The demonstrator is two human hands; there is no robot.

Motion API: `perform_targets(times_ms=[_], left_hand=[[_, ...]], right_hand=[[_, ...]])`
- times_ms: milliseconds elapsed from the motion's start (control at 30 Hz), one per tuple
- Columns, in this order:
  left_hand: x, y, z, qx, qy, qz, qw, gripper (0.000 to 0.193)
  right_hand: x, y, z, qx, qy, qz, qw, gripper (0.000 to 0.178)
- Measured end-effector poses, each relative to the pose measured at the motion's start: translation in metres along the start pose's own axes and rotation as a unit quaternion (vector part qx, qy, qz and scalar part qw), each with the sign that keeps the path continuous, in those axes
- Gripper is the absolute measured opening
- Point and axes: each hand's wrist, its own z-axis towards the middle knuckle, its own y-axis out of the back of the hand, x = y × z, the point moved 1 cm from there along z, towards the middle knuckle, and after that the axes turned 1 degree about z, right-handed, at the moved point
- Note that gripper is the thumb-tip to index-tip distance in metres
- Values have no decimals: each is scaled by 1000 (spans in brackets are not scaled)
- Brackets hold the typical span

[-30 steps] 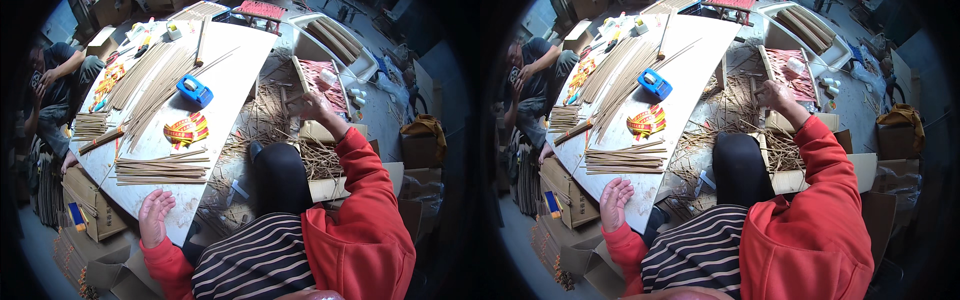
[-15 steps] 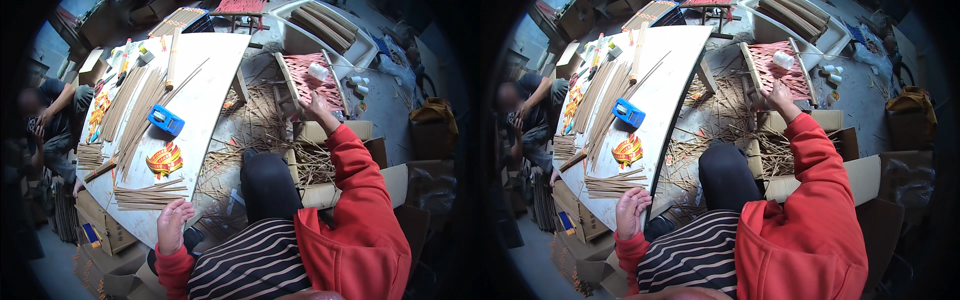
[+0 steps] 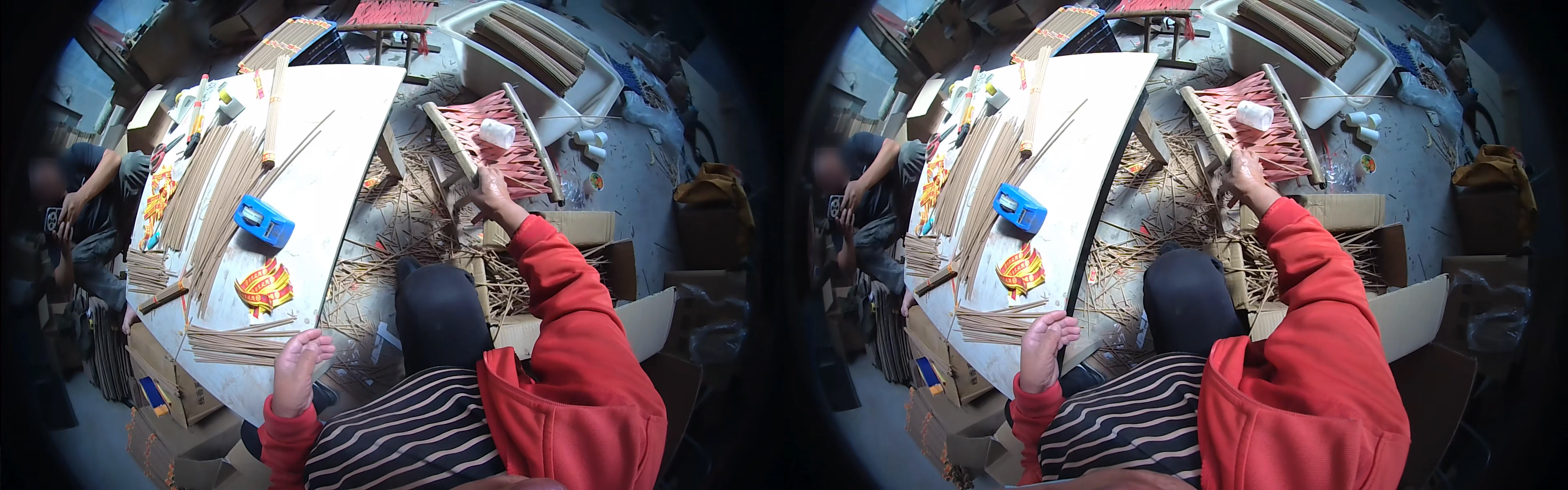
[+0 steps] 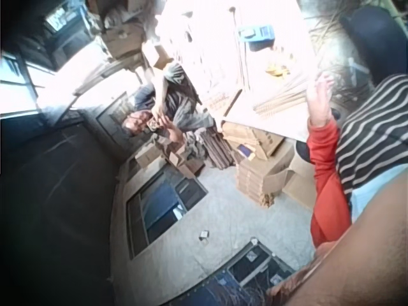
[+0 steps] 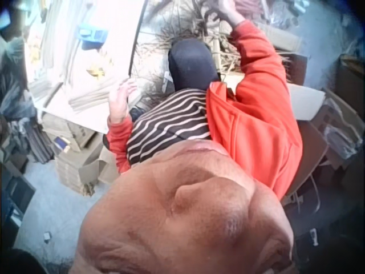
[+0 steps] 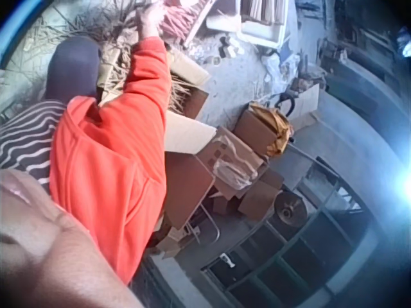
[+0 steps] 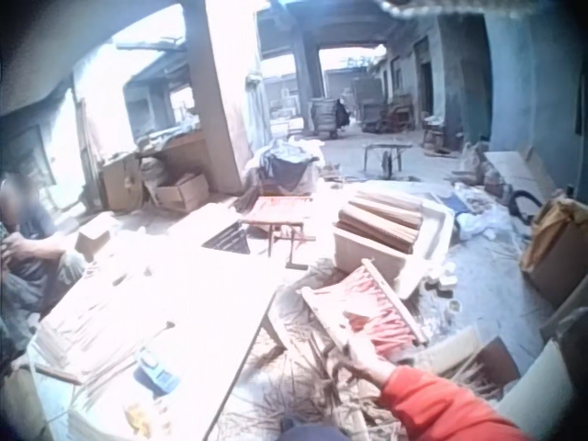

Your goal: The person gathers thin wooden sticks from a table and a nearby bin, aligns them into a bundle, and repeatedly adjusts the bundle by hand to straighten the ends. The person continues to add sticks and refine the alignment throughout the clip.

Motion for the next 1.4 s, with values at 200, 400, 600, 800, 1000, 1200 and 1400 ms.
perform_targets(times_ms=[200,400,600,800,1000,1200,1400], left_hand=[[-9,-10,16,-1,7,36,999,28],[-19,-22,30,12,6,61,998,27],[-49,-66,69,3,-206,438,875,39],[-51,-86,120,-12,-294,654,697,62],[-34,-86,140,-8,-269,710,651,79],[-20,-71,147,-17,-287,717,635,86],[-13,-62,165,-39,-315,721,616,80]], right_hand=[[33,-3,-5,95,84,-28,992,55],[28,50,32,197,18,85,976,46],[-95,142,90,-92,-88,-13,992,26],[-229,145,91,-43,-207,-141,967,41],[-269,147,126,-11,-191,-182,964,49],[-304,139,166,-38,-189,-175,966,62],[-446,145,174,-170,-57,-127,976,49]])
